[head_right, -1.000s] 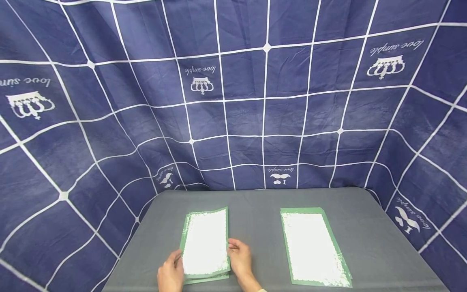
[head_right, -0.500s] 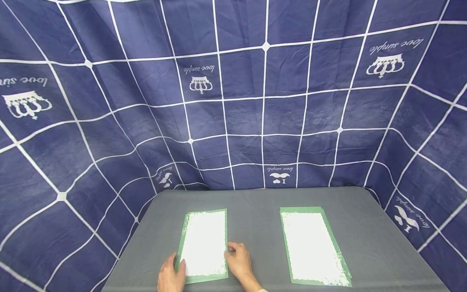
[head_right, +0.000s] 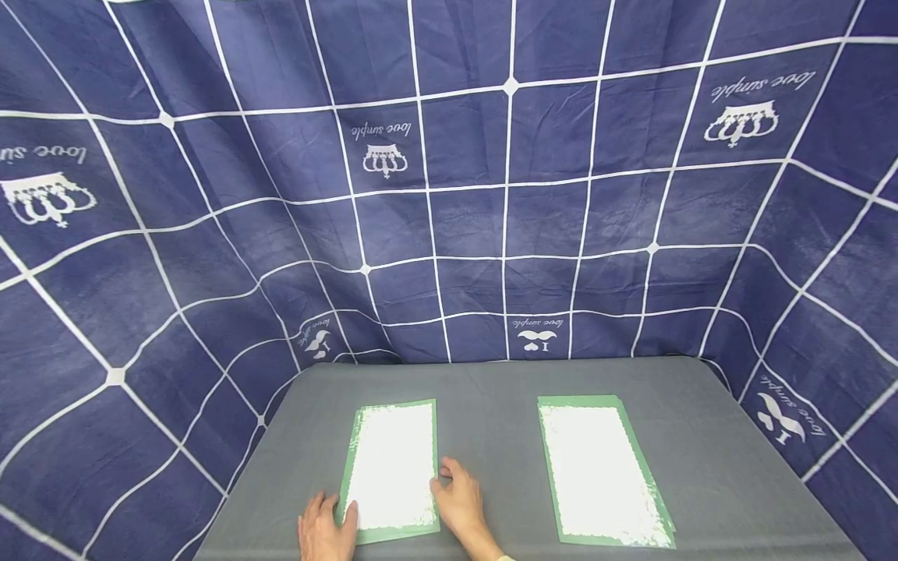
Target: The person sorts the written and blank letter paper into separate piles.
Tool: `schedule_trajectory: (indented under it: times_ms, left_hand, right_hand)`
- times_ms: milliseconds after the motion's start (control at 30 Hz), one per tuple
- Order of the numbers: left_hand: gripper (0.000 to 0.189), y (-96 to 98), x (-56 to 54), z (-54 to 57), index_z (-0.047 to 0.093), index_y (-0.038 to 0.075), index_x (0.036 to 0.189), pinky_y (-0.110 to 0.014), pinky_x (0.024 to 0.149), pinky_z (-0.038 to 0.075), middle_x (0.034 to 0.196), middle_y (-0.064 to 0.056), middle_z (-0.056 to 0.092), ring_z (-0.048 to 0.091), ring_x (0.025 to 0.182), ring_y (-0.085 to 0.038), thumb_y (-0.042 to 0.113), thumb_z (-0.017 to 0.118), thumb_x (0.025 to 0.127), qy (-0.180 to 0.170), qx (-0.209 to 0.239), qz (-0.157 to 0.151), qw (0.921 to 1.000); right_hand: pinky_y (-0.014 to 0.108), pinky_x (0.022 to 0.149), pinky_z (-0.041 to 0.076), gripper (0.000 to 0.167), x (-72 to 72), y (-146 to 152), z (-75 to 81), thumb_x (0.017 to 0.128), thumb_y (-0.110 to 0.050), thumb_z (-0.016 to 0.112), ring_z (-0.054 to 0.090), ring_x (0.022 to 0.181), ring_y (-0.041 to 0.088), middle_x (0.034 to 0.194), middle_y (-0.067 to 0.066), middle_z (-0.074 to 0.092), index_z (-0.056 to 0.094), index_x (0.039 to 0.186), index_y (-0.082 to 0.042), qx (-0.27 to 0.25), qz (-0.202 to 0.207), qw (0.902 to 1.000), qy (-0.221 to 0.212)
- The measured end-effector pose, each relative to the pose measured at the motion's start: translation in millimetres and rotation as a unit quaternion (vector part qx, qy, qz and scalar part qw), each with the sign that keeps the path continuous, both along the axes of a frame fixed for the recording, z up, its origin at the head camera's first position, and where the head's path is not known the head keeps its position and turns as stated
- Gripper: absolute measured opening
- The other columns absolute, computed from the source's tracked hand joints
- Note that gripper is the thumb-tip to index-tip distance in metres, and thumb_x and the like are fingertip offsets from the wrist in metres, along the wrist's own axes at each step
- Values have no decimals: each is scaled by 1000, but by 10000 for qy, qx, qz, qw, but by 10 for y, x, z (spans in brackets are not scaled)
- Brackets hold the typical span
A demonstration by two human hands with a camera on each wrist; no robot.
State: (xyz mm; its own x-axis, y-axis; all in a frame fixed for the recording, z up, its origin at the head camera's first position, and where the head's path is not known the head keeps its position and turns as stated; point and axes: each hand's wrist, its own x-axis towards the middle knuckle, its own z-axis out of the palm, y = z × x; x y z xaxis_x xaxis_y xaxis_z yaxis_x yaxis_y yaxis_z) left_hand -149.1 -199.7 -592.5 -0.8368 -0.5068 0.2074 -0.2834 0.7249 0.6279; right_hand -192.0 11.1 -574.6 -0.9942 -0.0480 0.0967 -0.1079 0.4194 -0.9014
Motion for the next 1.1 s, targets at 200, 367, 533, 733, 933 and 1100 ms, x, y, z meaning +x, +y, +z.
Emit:
schedule_trajectory:
  times_ms: [200, 367, 533, 733, 933, 1100]
  left_hand:
    - [42, 8, 19, -12, 62, -17, 108, -62, 111, 18, 126, -40, 49, 39, 126, -54, 16, 70, 84, 155, 77, 2, 9998]
    - [40, 26, 18, -14, 63, -16, 108, -60, 112, 19, 126, -39, 51, 40, 127, -53, 15, 70, 83, 173, 87, 42, 9998]
    - [38, 30, 25, -27, 62, -16, 108, -61, 111, 19, 126, -38, 50, 40, 126, -53, 10, 71, 82, 274, 70, -42, 9996]
    - [38, 29, 47, -47, 62, -16, 108, -62, 110, 20, 124, -38, 51, 41, 125, -53, 6, 72, 79, 457, 35, -95, 9989]
    - [38, 21, 41, -58, 62, -16, 108, -63, 110, 21, 124, -37, 51, 41, 125, -53, 8, 72, 80, 310, -8, -31, 9995]
    - [41, 14, 38, -65, 61, -16, 109, -63, 108, 23, 122, -37, 52, 43, 123, -52, 10, 71, 80, 499, -43, 21, 9987]
  right_hand:
    - [25, 56, 40, 43, 24, -31, -4, 88, -13, 70, 50, 61, 6, 108, 15, 69, 60, 125, 8, -131, 144, 9997, -156]
    - [26, 57, 41, 42, 42, -38, 5, 89, -14, 69, 51, 64, 6, 108, 14, 69, 61, 125, 7, -188, 226, 9995, -148]
    - [26, 57, 41, 40, 52, -34, 5, 88, -14, 70, 52, 63, 4, 107, 13, 70, 63, 123, 6, -191, 203, 9996, -28]
    - [25, 57, 42, 39, 56, -30, 8, 89, -13, 69, 53, 62, 4, 108, 15, 70, 63, 122, 6, -308, 264, 9992, -28]
    - [25, 58, 42, 38, 55, -34, 5, 89, -13, 69, 52, 61, 3, 110, 16, 70, 64, 122, 5, -241, 270, 9993, -27]
    - [25, 59, 43, 38, 53, -8, 23, 90, -13, 68, 53, 63, 4, 111, 16, 70, 63, 124, 5, -278, 385, 9989, -32]
